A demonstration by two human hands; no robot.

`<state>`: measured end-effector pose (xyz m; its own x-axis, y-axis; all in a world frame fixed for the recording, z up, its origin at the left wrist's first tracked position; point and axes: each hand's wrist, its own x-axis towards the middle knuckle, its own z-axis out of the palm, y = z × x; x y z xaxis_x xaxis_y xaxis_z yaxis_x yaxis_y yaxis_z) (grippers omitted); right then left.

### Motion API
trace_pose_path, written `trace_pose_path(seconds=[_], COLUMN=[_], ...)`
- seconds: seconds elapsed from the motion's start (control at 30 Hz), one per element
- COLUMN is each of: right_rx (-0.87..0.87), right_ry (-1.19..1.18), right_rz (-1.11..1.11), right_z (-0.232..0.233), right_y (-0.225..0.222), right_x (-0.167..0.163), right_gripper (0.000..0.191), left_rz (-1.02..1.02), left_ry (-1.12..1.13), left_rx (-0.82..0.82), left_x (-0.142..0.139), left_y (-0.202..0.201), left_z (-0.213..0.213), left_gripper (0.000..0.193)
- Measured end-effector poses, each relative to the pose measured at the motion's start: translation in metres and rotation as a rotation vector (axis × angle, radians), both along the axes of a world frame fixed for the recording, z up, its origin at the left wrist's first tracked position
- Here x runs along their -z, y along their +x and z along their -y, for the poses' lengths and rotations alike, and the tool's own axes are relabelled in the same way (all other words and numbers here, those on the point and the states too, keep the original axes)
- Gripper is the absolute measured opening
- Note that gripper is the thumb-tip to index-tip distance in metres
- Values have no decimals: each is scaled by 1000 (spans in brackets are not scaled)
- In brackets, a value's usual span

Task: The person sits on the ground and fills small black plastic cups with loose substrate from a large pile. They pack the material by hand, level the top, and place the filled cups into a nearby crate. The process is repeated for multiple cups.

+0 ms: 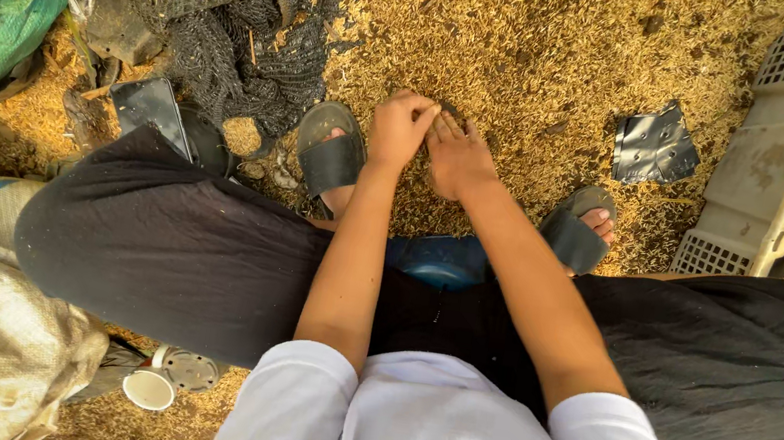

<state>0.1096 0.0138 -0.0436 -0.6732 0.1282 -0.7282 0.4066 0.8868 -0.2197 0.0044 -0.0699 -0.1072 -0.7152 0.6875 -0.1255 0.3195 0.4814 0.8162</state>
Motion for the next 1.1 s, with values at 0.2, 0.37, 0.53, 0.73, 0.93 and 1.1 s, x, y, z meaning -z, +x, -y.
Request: trace_pose_path(seconds=[0.2,0.37,0.53,0.73,0.93,1.1], right_rx=[-182,-380,-322,-288,30,1289], right_ry=[106,303,311,326,-9,-233], right_rz=[-233,-173,-188,-2,-340,-767], right_z=[-9,0,2,13,-22,8], right_y=[35,33,23,-2,3,26], right_x=[5,23,32,28,5,16], right_gripper=[78,63,68,68,44,36], left_rz=[162,80,-104,-173,-26,21], left_ry=[-424,-550,-415,-327,-491,-150], left_rx=[-114,-5,100,65,-39,62], left_x=[-8,-5,9,14,-9,-8], left_y=[-7,21,15,27,11,3], left_z=[18,21,16,10,-13,-16], left_gripper=[60,57,36,32,29,47])
